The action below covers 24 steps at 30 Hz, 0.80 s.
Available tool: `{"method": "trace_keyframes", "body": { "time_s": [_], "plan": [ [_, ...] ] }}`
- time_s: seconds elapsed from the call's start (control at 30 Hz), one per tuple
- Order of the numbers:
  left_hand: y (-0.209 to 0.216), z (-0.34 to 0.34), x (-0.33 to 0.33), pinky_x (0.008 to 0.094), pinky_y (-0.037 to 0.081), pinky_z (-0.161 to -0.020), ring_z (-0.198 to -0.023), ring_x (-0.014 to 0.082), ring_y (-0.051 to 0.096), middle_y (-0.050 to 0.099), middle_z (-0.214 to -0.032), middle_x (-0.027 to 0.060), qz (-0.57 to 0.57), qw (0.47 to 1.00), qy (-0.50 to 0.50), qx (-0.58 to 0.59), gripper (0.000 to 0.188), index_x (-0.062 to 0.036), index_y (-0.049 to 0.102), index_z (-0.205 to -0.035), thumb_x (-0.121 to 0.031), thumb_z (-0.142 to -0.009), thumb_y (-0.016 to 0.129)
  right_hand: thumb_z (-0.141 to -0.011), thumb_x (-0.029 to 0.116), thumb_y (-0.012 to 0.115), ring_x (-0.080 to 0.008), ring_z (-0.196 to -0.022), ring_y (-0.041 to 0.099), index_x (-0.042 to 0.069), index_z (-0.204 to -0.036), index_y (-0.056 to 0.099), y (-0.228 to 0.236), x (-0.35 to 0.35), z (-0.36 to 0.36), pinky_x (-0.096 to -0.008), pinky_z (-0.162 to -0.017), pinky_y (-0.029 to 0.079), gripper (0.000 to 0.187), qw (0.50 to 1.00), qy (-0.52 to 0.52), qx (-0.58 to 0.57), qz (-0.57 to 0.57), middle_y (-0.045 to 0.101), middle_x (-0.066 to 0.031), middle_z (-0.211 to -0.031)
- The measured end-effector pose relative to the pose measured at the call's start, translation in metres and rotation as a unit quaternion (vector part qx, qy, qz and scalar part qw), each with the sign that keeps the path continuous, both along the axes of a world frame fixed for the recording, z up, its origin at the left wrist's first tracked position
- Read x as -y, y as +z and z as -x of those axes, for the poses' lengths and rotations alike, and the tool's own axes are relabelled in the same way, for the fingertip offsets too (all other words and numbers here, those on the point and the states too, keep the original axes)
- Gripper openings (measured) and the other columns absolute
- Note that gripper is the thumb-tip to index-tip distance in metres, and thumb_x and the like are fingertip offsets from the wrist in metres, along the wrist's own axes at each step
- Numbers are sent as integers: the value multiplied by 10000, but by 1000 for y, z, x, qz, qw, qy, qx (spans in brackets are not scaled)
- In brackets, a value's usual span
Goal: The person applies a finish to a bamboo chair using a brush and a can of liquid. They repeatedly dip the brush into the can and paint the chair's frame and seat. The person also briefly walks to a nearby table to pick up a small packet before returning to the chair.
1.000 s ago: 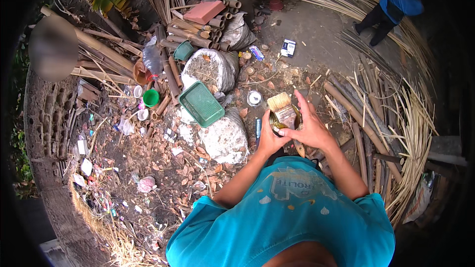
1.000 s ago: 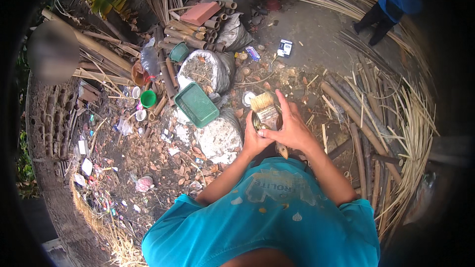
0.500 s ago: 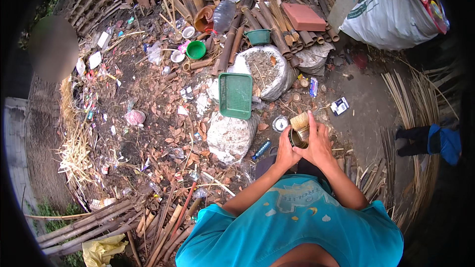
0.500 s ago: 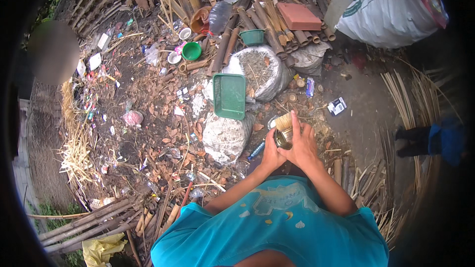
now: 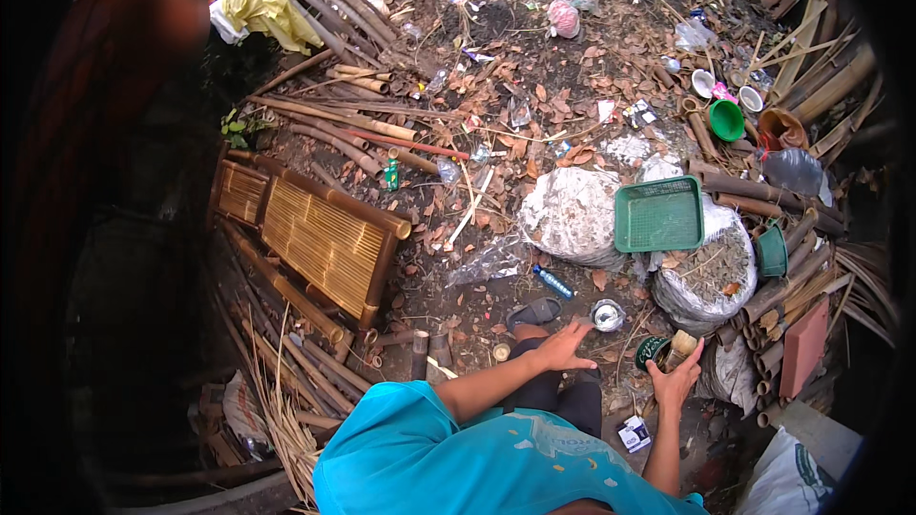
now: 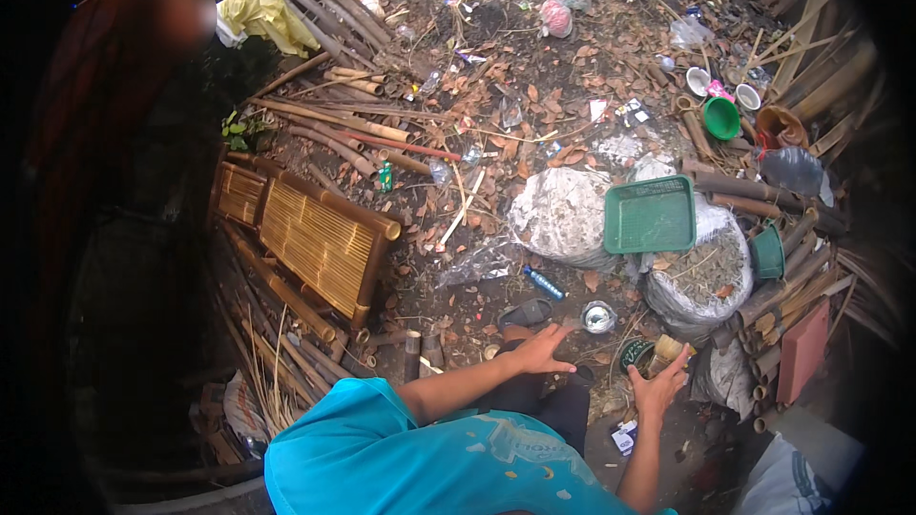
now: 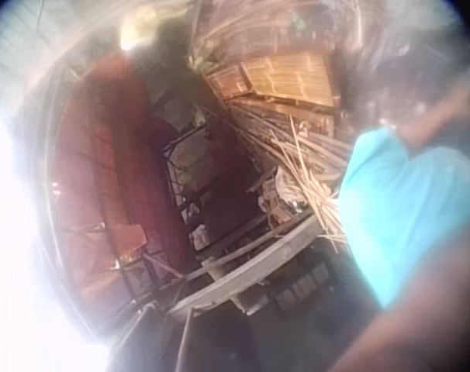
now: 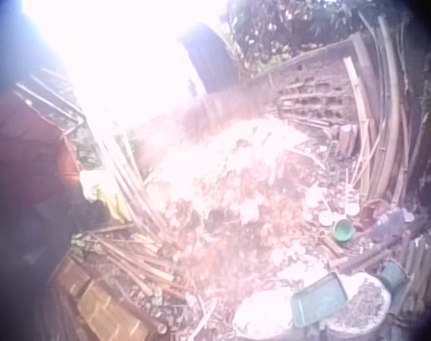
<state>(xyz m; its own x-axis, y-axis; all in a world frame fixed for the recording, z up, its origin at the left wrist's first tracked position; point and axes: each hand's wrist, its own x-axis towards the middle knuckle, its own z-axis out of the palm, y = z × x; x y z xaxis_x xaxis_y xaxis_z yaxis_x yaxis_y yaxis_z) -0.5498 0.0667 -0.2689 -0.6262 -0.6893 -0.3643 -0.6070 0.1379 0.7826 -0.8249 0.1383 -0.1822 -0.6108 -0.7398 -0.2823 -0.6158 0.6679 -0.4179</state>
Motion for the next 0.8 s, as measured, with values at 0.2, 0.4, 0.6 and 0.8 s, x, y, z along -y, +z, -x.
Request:
{"method": "trace_keyframes", "body": {
  "time_s": [0.2, 0.4, 0.6, 0.8],
  "plan": [
    [-61, -37, -139, 439, 491, -818, -906, 349, 623, 629, -948, 181, -119, 953, 255, 113, 795, -33, 448, -1356, -532, -803, 727, -641, 232, 884, -435, -1121, 459, 215, -1572, 53, -192, -46, 59, -496, -986, 371, 1248, 997, 47, 6, -55, 453, -302, -1221],
    [-121, -41, -270, 428, 518, -792, -849, 351, 655, 643, -869, 175, -218, 928, 233, 193, 773, -36, 448, -1355, -551, -828, 683, -669, 384, 877, -500, -1105, 483, 282, -1568, 46, -358, -96, 61, -535, -978, 385, 1228, 985, -56, -34, -159, 460, -361, -1203],
    [-147, -38, -290, 472, 526, -860, -1031, 383, 643, 637, -1188, 196, -176, 905, 246, 300, 583, -142, 495, -1352, -532, -923, 553, -658, 439, 878, -516, -1091, 496, 291, -1565, 80, -503, -129, 45, -548, -950, 405, 1217, 986, -70, -28, -147, 469, -392, -1169],
    [-166, -39, -322, 477, 553, -799, -972, 391, 667, 635, -1214, 195, -147, 903, 245, 320, 611, -163, 490, -1372, -566, -916, 548, -653, 431, 883, -487, -1073, 498, 223, -1566, 114, -577, -126, 17, -544, -963, 387, 1212, 996, -14, -65, -62, 493, -364, -1144]
  ]
}}
